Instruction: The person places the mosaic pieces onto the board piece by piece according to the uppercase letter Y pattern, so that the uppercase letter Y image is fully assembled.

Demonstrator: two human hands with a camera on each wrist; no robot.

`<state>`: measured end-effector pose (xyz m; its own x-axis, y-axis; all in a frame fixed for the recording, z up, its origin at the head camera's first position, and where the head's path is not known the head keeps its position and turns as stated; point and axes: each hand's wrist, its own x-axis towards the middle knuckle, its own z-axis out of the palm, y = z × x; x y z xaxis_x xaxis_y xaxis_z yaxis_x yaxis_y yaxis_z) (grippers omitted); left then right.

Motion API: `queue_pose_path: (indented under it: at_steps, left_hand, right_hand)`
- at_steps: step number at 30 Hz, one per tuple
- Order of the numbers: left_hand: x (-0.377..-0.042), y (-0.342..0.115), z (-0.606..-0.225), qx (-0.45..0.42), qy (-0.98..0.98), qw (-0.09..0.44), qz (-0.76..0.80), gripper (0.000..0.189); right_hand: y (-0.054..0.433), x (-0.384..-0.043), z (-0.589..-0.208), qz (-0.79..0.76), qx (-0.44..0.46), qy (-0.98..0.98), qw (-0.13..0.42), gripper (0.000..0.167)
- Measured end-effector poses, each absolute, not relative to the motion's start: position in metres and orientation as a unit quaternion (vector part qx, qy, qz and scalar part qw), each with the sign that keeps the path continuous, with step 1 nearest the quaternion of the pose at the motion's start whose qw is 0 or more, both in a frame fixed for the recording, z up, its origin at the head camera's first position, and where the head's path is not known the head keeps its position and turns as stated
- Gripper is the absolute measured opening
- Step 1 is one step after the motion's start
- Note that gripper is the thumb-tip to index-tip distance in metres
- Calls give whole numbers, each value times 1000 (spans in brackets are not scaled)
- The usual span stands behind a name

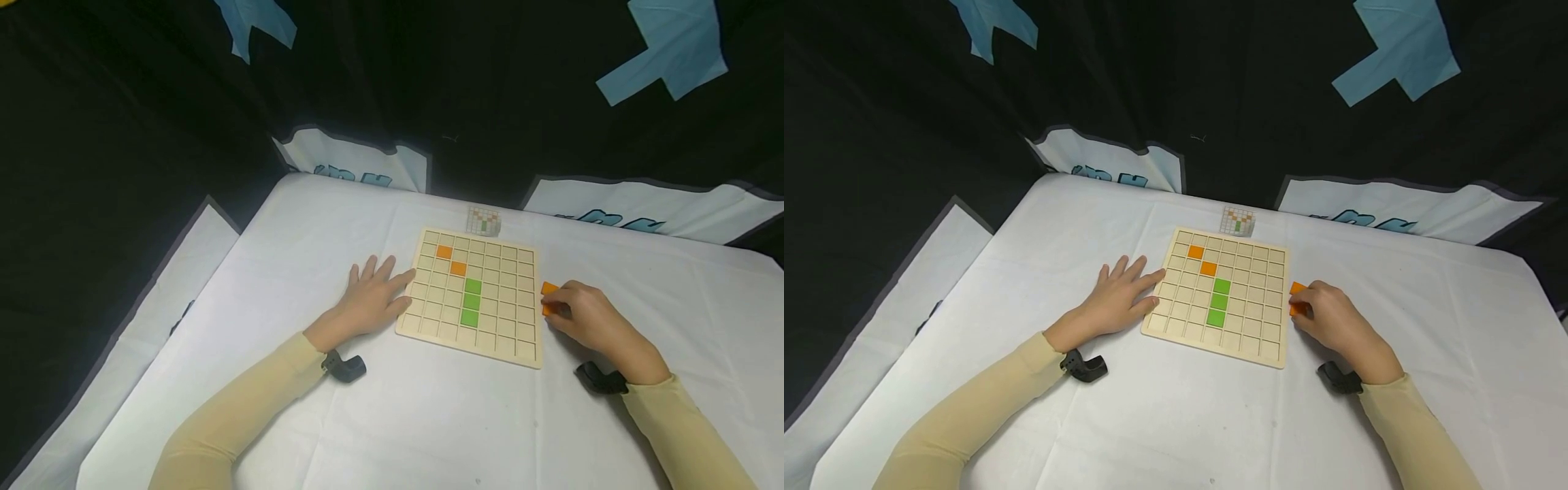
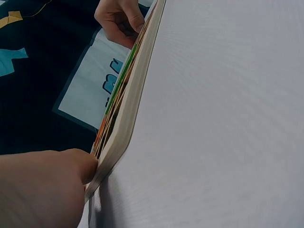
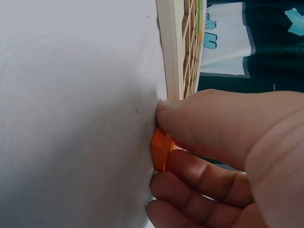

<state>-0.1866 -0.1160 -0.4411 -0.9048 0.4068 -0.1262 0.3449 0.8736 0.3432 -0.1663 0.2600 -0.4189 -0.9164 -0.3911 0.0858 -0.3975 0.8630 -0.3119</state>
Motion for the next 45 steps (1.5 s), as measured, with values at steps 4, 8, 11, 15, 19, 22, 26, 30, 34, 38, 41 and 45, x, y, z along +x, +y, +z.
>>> queue_pose_path:
  at_steps: [4, 8, 11, 15, 19, 22, 26, 30, 34, 38, 41, 45]
  left_hand:
    - [-187, -116, -441, 196, 963, 98, 159, 58]
    - [-187, -115, -442, 197, 963, 95, 160, 58]
    - [-187, -115, -442, 198, 963, 94, 159, 58]
    - [-187, -114, -443, 199, 963, 94, 157, 58]
    - [-187, -114, -443, 199, 963, 94, 157, 58]
    - [-187, -114, -443, 199, 963, 93, 158, 57]
    - [-187, -114, -442, 199, 963, 92, 159, 58]
    - [-187, -114, -441, 197, 963, 93, 159, 58]
    - [-187, -115, -440, 194, 963, 93, 159, 58]
    - [-187, -116, -440, 192, 964, 95, 159, 58]
    - [-188, -115, -440, 193, 963, 96, 161, 58]
    - [-187, -115, -441, 194, 963, 95, 162, 57]
  right_hand:
    - [261, -166, -418, 167, 205, -964, 5, 23]
    - [262, -167, -417, 168, 204, -965, -6, 24]
    - [262, -167, -416, 166, 202, -965, -17, 25]
    - [262, -167, -415, 163, 203, -965, -28, 26]
    - [263, -167, -414, 163, 202, -965, -32, 26]
    - [264, -168, -414, 164, 200, -965, -35, 25]
    - [264, -170, -413, 165, 196, -966, -35, 24]
    - [265, -172, -411, 166, 202, -965, -16, 22]
    - [263, -174, -410, 170, 218, -961, 7, 20]
    - [259, -177, -409, 175, 225, -958, 15, 20]
    - [256, -181, -408, 177, 225, -958, 16, 22]
    - [251, -186, -407, 181, 223, -958, 13, 23]
